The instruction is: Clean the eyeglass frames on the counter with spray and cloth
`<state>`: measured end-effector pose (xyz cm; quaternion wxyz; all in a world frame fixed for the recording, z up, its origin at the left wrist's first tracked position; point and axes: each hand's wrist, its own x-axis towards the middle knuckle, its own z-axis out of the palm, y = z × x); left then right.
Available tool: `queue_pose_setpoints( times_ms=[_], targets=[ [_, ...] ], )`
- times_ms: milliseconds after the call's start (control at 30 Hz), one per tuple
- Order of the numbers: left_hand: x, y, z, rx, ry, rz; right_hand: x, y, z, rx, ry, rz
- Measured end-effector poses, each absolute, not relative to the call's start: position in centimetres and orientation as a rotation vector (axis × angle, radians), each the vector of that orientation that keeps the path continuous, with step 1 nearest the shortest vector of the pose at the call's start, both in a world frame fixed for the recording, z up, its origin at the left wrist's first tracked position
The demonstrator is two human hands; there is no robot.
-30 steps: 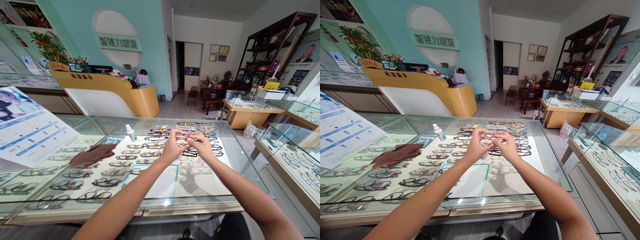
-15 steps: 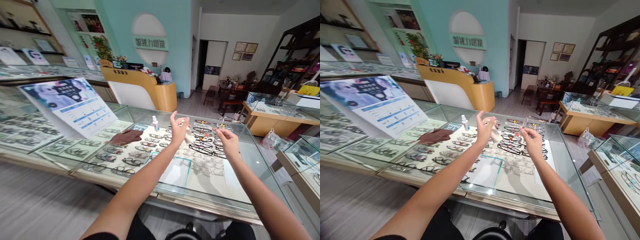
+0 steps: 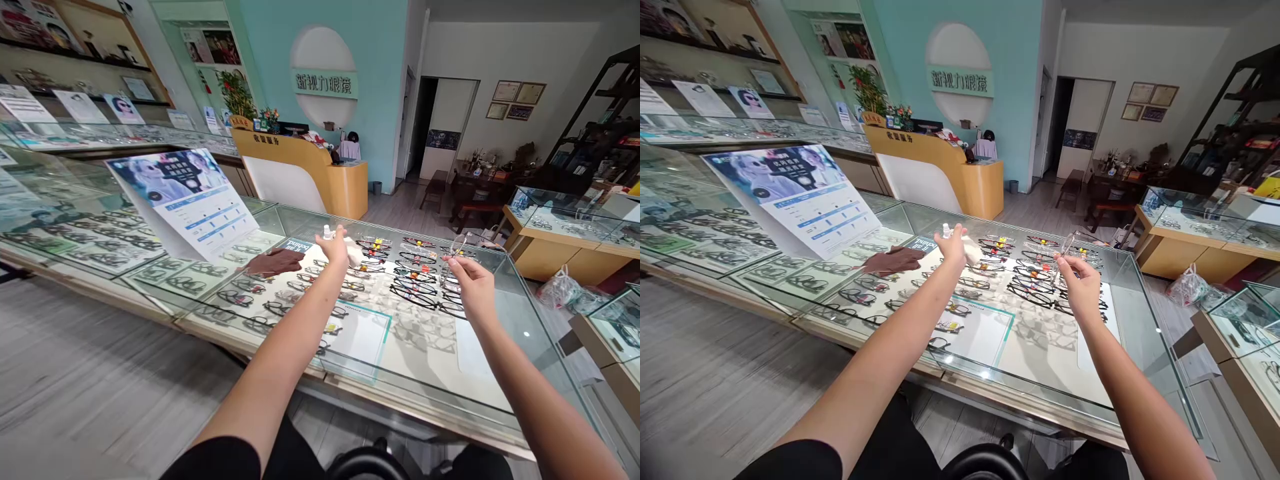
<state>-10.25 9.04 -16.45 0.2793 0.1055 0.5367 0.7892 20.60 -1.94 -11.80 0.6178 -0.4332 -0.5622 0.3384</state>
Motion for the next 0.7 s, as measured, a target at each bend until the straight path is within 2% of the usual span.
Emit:
queue_pose_setpoints(
  times_ms=[400, 567, 700],
  targets=[
    [-10.5, 8.5, -15.8, 0.162, 1.328, 2.071, 20.6, -1.7, -11.9, -0.983, -1.295, 0.787],
    [-9.5, 7.3, -13.9, 0.363, 1.265, 2.106, 20.6, -1.9, -11.6, -0.993, -1.286, 0.784],
    [-7.0, 5.8, -13.2, 0.760, 1.207, 1.972, 20.7, -1.8, -11.7, -0.969, -1.271, 0.792]
  ],
)
